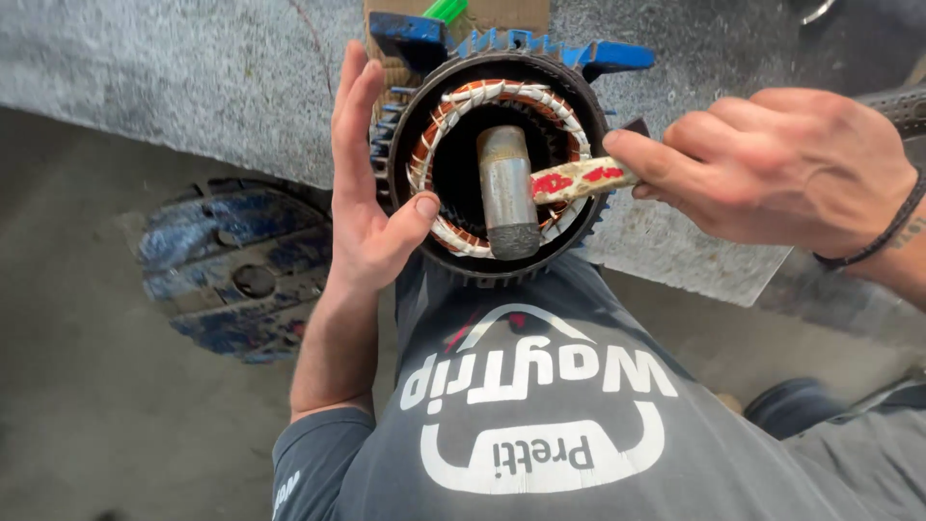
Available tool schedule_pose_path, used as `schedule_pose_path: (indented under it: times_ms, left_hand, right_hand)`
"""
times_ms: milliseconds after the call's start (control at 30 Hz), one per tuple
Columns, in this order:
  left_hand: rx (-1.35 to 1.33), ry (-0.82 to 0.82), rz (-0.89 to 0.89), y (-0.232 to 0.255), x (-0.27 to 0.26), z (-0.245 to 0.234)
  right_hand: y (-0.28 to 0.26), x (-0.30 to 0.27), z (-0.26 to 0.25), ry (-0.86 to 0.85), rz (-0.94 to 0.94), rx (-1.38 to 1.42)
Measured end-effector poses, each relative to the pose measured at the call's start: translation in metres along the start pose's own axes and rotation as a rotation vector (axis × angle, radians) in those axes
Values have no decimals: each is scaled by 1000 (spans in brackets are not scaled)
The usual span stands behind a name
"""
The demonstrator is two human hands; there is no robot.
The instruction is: The person works on a motor stator, manipulating copper wires and white insulation tape. They use a lighter to heat the wire ends and a hammer to tap the stator assembly.
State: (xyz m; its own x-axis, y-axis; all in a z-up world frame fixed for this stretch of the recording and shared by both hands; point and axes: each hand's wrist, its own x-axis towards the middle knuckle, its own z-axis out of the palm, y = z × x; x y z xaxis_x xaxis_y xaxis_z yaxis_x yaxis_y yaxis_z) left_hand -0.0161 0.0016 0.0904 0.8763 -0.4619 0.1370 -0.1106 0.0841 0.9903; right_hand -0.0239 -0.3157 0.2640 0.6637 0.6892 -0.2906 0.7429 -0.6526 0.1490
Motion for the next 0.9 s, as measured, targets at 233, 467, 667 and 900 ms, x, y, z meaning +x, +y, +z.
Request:
schedule_pose_path:
  times_ms: [233,467,667,900]
  left_hand:
    - [-322,402,-137,-5,-30,43]
    - [-366,436,-25,-26,-33,45]
    - [-288,393,12,-31,-30,36]
    - [-199,427,-39,-9,-49,50]
  right_hand:
    - [25,22,4,104,-298,33]
    - [31,35,-7,-4,-315,-183]
    - [40,29,-1,31,-311,-185]
    - [50,38,-4,85,-365,-96]
